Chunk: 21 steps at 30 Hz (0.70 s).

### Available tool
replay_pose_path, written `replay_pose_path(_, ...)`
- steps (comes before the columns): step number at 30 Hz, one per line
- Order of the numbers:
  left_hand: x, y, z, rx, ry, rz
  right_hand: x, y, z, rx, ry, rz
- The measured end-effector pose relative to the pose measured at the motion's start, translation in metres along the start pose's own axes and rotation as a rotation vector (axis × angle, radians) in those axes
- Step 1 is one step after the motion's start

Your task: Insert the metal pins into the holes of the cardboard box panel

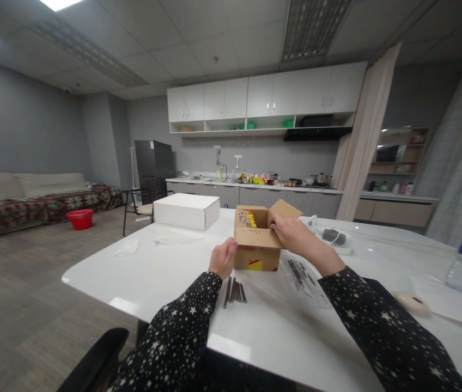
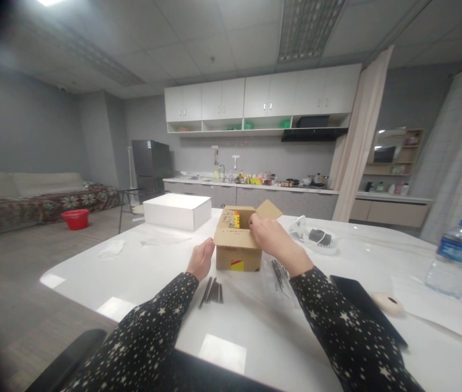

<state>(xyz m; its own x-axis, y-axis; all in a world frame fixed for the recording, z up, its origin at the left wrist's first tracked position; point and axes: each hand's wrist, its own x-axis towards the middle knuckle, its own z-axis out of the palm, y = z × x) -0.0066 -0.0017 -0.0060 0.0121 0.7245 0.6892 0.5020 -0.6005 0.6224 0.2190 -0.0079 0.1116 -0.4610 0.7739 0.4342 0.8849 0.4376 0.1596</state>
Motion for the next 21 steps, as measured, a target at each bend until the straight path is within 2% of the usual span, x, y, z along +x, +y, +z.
replay_pose_path(11, -0.001, 0.001, 0.0, 0.017, -0.003, 0.006, -0.002, -0.005, -0.011, 0.051, 0.002, 0.081)
replay_pose_path(21, -0.001, 0.003, -0.001, 0.016, 0.002, 0.0, -0.001, -0.001, -0.01, 0.074, 0.011, 0.076)
